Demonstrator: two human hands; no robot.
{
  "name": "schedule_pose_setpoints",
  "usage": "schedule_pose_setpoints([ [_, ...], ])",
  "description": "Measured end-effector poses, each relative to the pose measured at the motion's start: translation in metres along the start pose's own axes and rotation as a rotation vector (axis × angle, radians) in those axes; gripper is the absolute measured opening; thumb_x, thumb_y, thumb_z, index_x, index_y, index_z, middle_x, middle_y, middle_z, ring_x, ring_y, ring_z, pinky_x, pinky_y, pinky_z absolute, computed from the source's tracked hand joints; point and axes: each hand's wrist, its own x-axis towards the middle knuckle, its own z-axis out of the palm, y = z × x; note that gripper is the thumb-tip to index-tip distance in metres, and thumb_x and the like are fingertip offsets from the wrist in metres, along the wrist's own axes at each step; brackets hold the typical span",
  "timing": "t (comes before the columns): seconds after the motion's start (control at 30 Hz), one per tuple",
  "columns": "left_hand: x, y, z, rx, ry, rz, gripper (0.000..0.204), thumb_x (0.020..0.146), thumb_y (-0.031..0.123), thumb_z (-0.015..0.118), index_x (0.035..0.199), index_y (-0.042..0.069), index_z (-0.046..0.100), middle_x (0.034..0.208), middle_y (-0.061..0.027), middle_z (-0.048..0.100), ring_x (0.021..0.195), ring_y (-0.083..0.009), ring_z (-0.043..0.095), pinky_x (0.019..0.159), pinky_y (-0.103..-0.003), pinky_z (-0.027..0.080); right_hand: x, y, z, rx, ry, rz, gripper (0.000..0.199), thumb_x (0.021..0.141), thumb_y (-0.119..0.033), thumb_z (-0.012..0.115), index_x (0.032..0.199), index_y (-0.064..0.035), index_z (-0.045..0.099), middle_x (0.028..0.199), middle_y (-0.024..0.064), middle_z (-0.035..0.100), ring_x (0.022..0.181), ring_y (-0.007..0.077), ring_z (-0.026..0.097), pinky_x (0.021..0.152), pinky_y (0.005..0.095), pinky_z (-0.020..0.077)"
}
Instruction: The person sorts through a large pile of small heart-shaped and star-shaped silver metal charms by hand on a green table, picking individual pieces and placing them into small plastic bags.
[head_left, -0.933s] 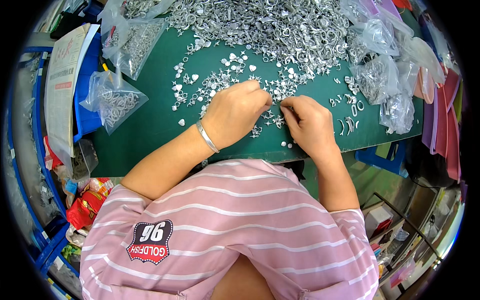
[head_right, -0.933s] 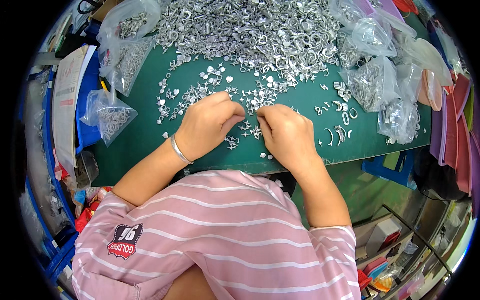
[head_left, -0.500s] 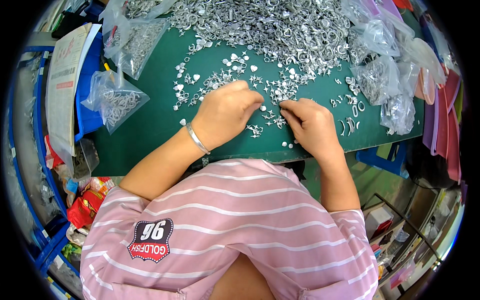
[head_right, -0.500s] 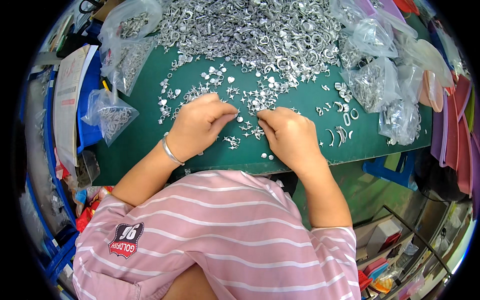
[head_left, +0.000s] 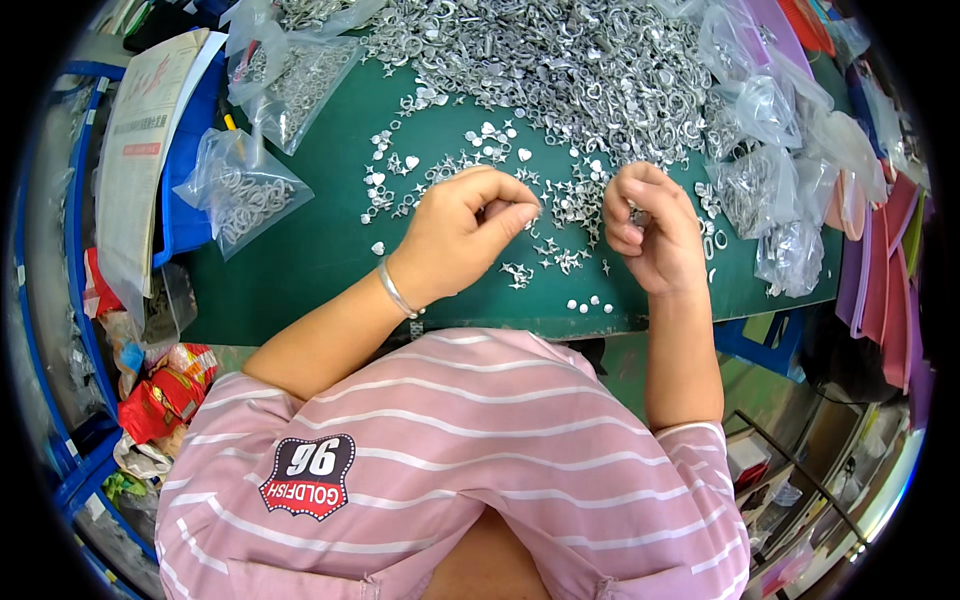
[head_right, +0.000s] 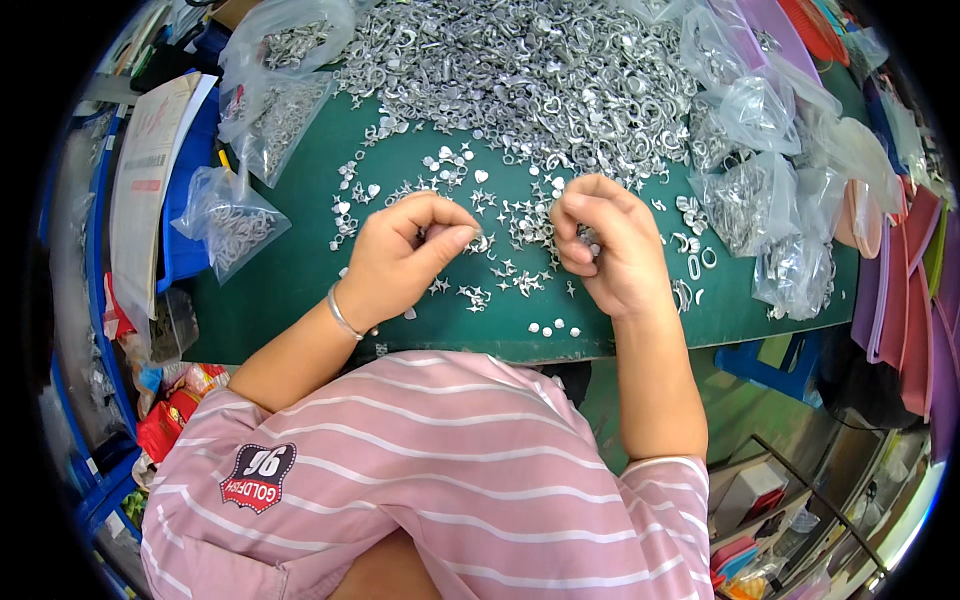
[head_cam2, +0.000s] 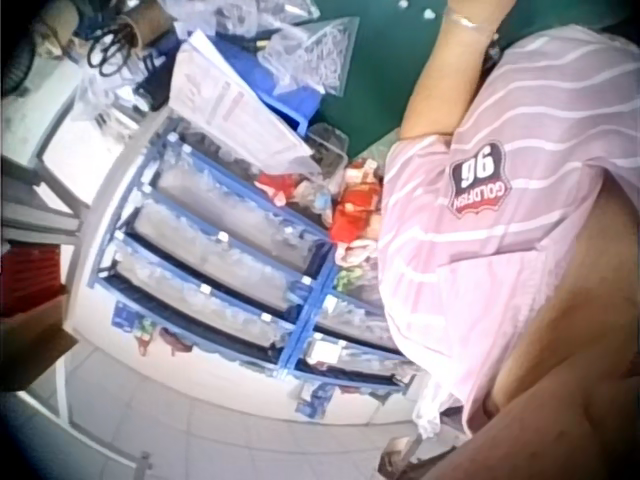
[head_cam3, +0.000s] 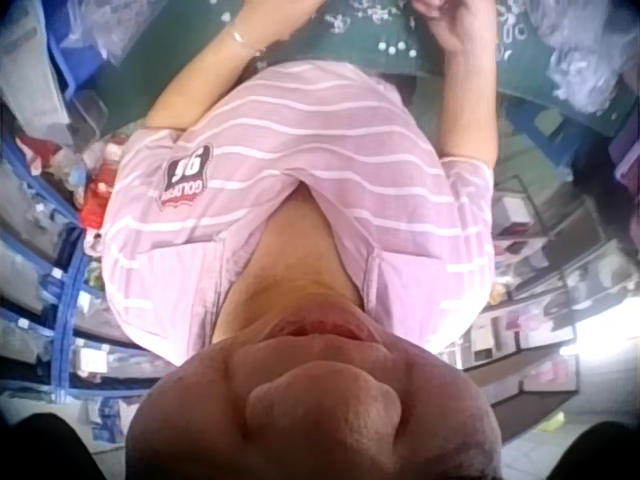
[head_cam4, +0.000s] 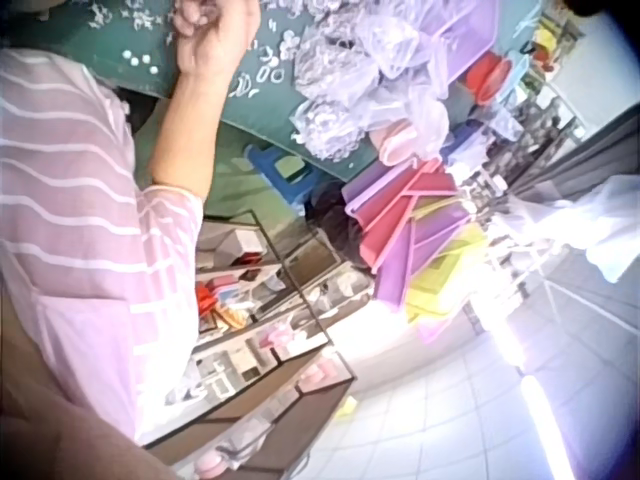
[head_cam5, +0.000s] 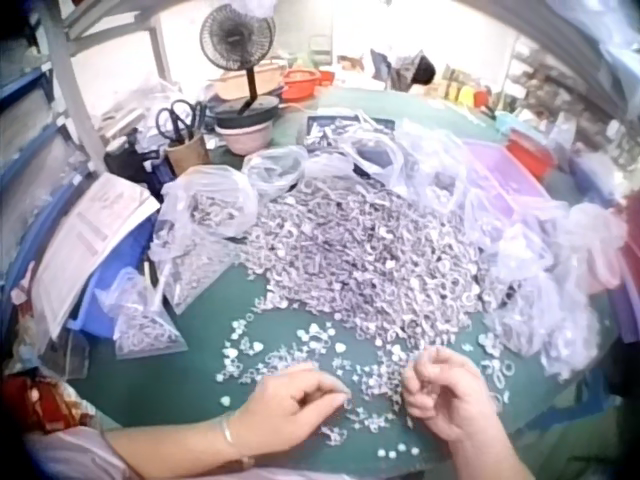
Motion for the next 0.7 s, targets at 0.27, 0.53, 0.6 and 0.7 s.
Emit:
schedule_pose_setpoints([
  [0.27, -0.015, -0.010, -0.040, -0.988, 0.064, -0.458, 0.006, 0.092, 0.008, 0.058, 0.097, 0.004, 0.059, 0.088, -0.0059, 0.063, 0.080, -0.0114, 0.063, 0.066, -0.022, 0.052, 0.054, 0.010, 0.036, -1.342, 0.052, -0.377, 0.012, 0.086, -0.014, 0.065, 0.092, -0.0050, 0.070, 0.073, 0.0078, 0.066, 0.059, 0.0214, 0.062, 0.057, 0.0327, 0.0484],
  [0.53, -0.029, 0.009, -0.049, -1.368, -0.225, -0.516, 0.012, 0.085, 0.010, 0.056, 0.087, -0.001, 0.058, 0.079, -0.0060, 0.050, 0.062, -0.0096, 0.041, 0.046, -0.021, 0.033, 0.079, 0.023, 0.037, -1.769, 0.014, -0.642, 0.013, 0.084, -0.017, 0.063, 0.089, -0.0072, 0.070, 0.086, 0.0134, 0.069, 0.079, 0.0339, 0.066, 0.071, 0.0441, 0.0533],
  [0.6, -0.029, 0.034, -0.043, -1.290, -0.418, -0.498, 0.010, 0.085, 0.009, 0.059, 0.081, 0.000, 0.059, 0.074, -0.0054, 0.051, 0.061, -0.0095, 0.041, 0.048, -0.023, 0.033, 0.075, 0.020, 0.036, -1.816, 0.010, -0.604, 0.012, 0.085, -0.016, 0.062, 0.087, -0.0067, 0.069, 0.085, 0.0135, 0.068, 0.079, 0.0338, 0.066, 0.070, 0.0447, 0.0528],
  [0.7, -0.031, 0.084, -0.036, -1.041, -0.546, -0.363, 0.012, 0.082, 0.003, 0.067, 0.073, 0.001, 0.059, 0.072, -0.0039, 0.052, 0.061, -0.0099, 0.045, 0.053, -0.025, 0.035, 0.072, 0.014, 0.041, -1.851, -0.022, -0.570, 0.012, 0.085, -0.015, 0.063, 0.088, -0.0074, 0.070, 0.085, 0.0133, 0.068, 0.079, 0.0334, 0.066, 0.071, 0.0445, 0.0525],
])
